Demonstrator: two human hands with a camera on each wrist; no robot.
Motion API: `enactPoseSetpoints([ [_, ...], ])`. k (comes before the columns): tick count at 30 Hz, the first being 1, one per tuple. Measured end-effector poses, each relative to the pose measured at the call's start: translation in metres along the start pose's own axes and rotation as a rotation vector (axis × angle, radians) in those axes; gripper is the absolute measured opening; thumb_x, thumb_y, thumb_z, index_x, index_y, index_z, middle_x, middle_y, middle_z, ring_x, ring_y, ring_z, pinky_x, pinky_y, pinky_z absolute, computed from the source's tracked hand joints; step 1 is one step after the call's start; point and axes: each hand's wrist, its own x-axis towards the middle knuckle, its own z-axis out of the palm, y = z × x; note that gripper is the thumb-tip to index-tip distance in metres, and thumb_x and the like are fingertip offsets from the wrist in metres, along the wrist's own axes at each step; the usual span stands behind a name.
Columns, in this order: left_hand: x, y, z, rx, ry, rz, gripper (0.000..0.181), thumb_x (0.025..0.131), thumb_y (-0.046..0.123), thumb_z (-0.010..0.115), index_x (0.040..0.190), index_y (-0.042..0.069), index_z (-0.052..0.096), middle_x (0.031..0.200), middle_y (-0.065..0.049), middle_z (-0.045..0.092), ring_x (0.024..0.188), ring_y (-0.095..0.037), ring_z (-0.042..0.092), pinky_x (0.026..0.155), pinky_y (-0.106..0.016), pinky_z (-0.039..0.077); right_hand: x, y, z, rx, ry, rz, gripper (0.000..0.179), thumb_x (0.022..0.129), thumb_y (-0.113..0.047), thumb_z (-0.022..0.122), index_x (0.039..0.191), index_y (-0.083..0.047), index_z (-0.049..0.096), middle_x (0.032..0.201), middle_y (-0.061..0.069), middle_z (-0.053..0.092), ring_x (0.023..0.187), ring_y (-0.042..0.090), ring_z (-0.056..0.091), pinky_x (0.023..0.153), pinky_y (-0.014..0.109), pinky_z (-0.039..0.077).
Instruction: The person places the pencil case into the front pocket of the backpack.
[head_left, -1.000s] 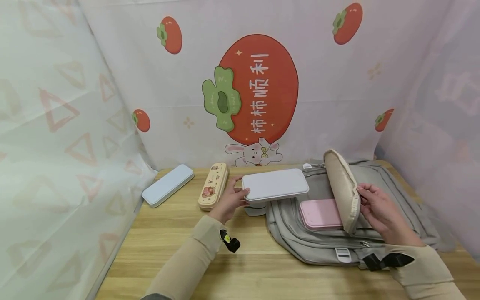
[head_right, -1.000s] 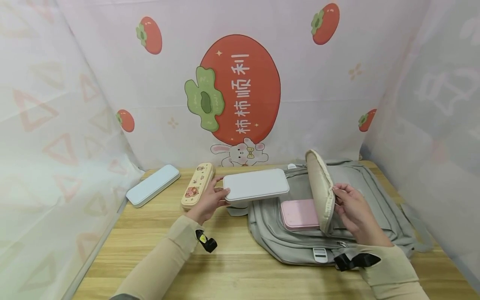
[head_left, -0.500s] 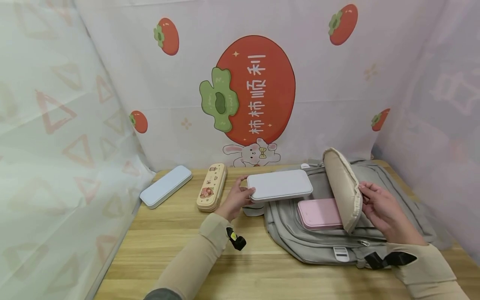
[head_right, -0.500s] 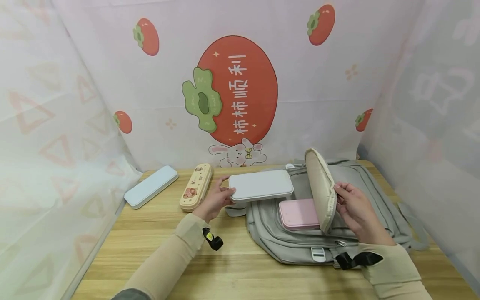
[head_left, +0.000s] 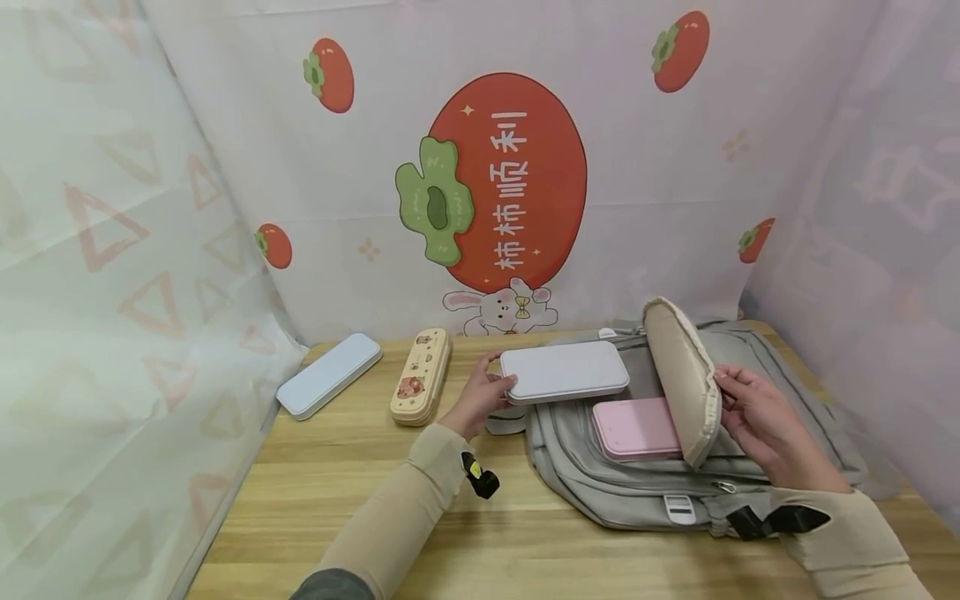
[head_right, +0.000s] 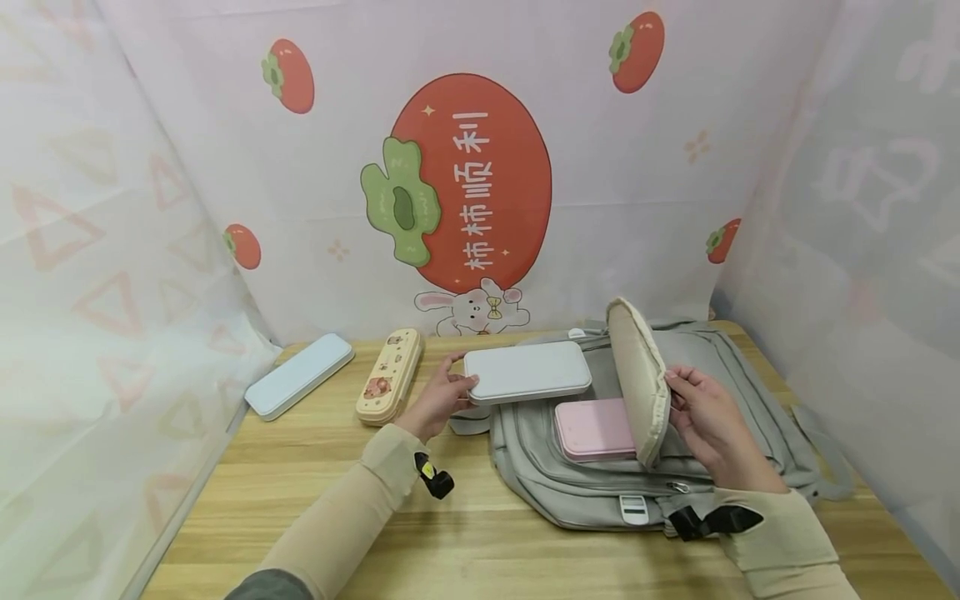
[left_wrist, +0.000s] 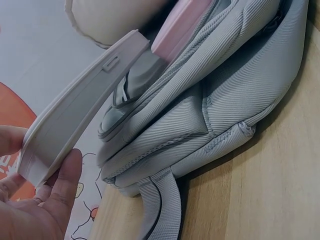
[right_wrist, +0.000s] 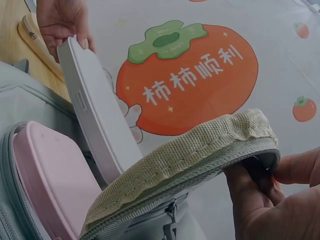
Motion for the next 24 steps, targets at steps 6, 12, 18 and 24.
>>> enactPoseSetpoints([
  [6,0.005,-0.003,0.005,0.018,-0.003,0.002,0.058,0.103,0.003,0.061,0.155,0.009,0.038,0.106,-0.018,0.059,0.08,-0.022,0.065,0.078,-0.038,0.059,0.0,-0.001,0.001,-0.004,-0.003,-0.002,0.02,0.109,-0.006,0.048,0.097,-0.006,0.064,0.093,0.003,0.065,0.084,0.011,0.064,0.072,0.024,0.056],
  [12,0.007,-0.005,0.012,0.032,-0.011,0.013,0.057,0.102,0.002,0.061,0.154,0.009,0.04,0.106,-0.019,0.059,0.08,-0.022,0.064,0.079,-0.039,0.059,0.001,0.0,0.001,-0.011,0.004,-0.002,0.023,0.11,-0.005,0.045,0.097,-0.006,0.064,0.092,0.003,0.065,0.084,0.011,0.065,0.072,0.024,0.056],
  [18,0.011,-0.006,0.019,0.038,-0.027,0.009,0.059,0.102,0.004,0.063,0.156,0.01,0.039,0.103,-0.016,0.059,0.079,-0.021,0.064,0.08,-0.041,0.059,0.001,0.002,0.001,-0.01,0.015,-0.005,0.026,0.11,-0.002,0.042,0.096,-0.005,0.064,0.091,0.004,0.065,0.083,0.012,0.065,0.071,0.024,0.056],
  [24,0.014,-0.01,0.024,0.034,-0.047,0.013,0.058,0.101,0.002,0.063,0.155,0.01,0.041,0.096,-0.012,0.058,0.076,-0.019,0.062,0.071,-0.034,0.057,0.002,0.002,0.001,0.004,0.001,-0.005,0.027,0.11,-0.002,0.041,0.096,-0.005,0.064,0.091,0.004,0.066,0.083,0.012,0.065,0.071,0.024,0.056],
])
